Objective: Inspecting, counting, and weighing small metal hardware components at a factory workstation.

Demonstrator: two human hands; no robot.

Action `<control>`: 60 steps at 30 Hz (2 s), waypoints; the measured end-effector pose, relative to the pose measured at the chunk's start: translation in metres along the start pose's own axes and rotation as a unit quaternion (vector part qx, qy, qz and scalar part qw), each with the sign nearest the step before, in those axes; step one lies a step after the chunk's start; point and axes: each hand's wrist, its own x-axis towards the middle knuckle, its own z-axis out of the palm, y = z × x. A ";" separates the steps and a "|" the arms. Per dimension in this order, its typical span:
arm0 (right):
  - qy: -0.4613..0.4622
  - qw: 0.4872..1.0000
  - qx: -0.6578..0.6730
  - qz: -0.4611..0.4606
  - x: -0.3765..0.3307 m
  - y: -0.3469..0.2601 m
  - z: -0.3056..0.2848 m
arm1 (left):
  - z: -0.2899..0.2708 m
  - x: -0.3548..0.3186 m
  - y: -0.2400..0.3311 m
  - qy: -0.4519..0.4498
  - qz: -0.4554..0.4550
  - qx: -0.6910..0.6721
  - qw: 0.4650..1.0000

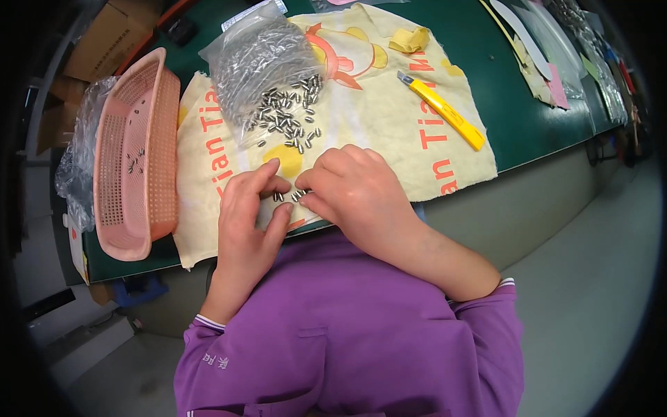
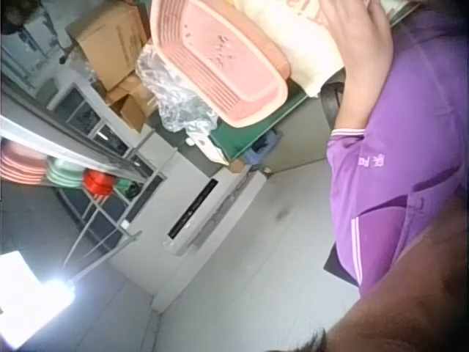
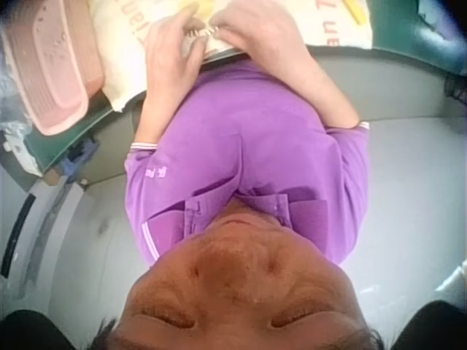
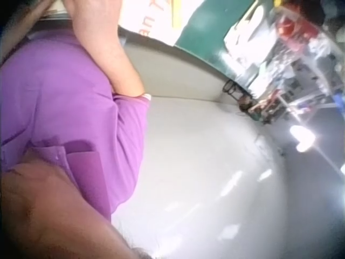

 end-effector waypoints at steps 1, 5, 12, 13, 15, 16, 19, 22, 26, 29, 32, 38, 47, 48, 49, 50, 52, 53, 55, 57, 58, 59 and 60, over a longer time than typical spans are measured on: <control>0.005 1.000 -0.001 0.014 -0.001 -0.001 -0.001 | -0.002 0.000 0.001 0.002 -0.009 0.001 1.000; 0.001 0.999 -0.010 0.054 0.000 -0.004 -0.008 | -0.008 -0.005 -0.004 0.009 -0.026 -0.014 1.000; -0.008 0.999 -0.010 0.052 0.003 -0.006 -0.008 | -0.007 -0.002 -0.002 -0.038 -0.069 -0.066 0.995; -0.009 0.999 -0.009 0.051 0.003 -0.006 -0.008 | -0.006 -0.003 -0.002 -0.036 -0.074 -0.071 0.994; -0.011 0.999 -0.009 0.050 0.003 -0.007 -0.008 | -0.005 -0.003 0.000 -0.038 -0.076 -0.077 0.993; -0.014 0.999 -0.008 0.048 0.004 -0.007 -0.009 | -0.004 -0.003 0.001 -0.040 -0.078 -0.082 0.993; -0.020 0.999 -0.005 0.047 0.003 -0.006 -0.010 | -0.002 -0.003 0.001 -0.043 -0.080 -0.087 0.992; -0.018 0.998 0.005 0.063 0.004 -0.009 -0.009 | -0.003 -0.004 0.004 -0.034 -0.085 -0.097 0.991; -0.011 0.999 0.004 0.049 0.003 -0.006 -0.009 | -0.003 -0.004 0.002 -0.037 -0.078 -0.097 0.992; -0.036 0.999 0.004 0.037 0.001 -0.003 -0.008 | -0.002 -0.003 0.001 -0.040 -0.081 -0.095 0.991; -0.030 0.999 0.008 0.037 0.002 -0.002 -0.007 | -0.002 -0.003 0.001 -0.038 -0.076 -0.094 0.992; -0.036 0.998 0.001 0.057 -0.001 -0.002 -0.011 | -0.016 -0.005 0.006 -0.026 -0.109 -0.064 0.992; -0.037 0.999 0.002 0.030 0.001 -0.007 -0.008 | -0.027 -0.012 0.003 -0.003 -0.087 0.016 0.996; -0.037 0.999 0.002 0.030 0.002 -0.008 -0.007 | -0.027 -0.013 0.002 -0.005 -0.087 0.019 0.996; -0.038 0.999 0.001 0.029 0.002 -0.008 -0.007 | -0.027 -0.013 0.002 -0.008 -0.086 0.021 0.996; -0.039 0.999 0.000 0.028 0.002 -0.008 -0.007 | -0.027 -0.014 0.001 -0.007 -0.087 0.022 0.996; -0.043 0.999 0.001 0.029 0.003 -0.009 -0.006 | -0.027 -0.015 0.000 -0.010 -0.090 0.025 0.996; -0.046 0.998 0.002 0.031 0.004 -0.010 -0.006 | -0.027 -0.015 -0.001 -0.009 -0.091 0.025 0.996; -0.049 0.998 0.002 0.031 0.004 -0.010 -0.005 | -0.027 -0.016 -0.001 -0.009 -0.089 0.029 0.996; -0.051 0.998 0.001 0.033 0.004 -0.011 -0.004 | -0.027 -0.016 -0.001 -0.010 -0.091 0.028 0.995; -0.050 0.998 0.002 0.031 0.005 -0.011 -0.003 | -0.027 -0.016 -0.001 -0.012 -0.094 0.027 0.995; -0.049 0.998 0.004 0.029 0.005 -0.011 -0.003 | -0.027 -0.016 -0.002 -0.012 -0.094 0.027 0.995; -0.050 0.998 0.004 0.029 0.005 -0.011 -0.002 | -0.027 -0.016 -0.003 -0.004 -0.084 0.026 0.996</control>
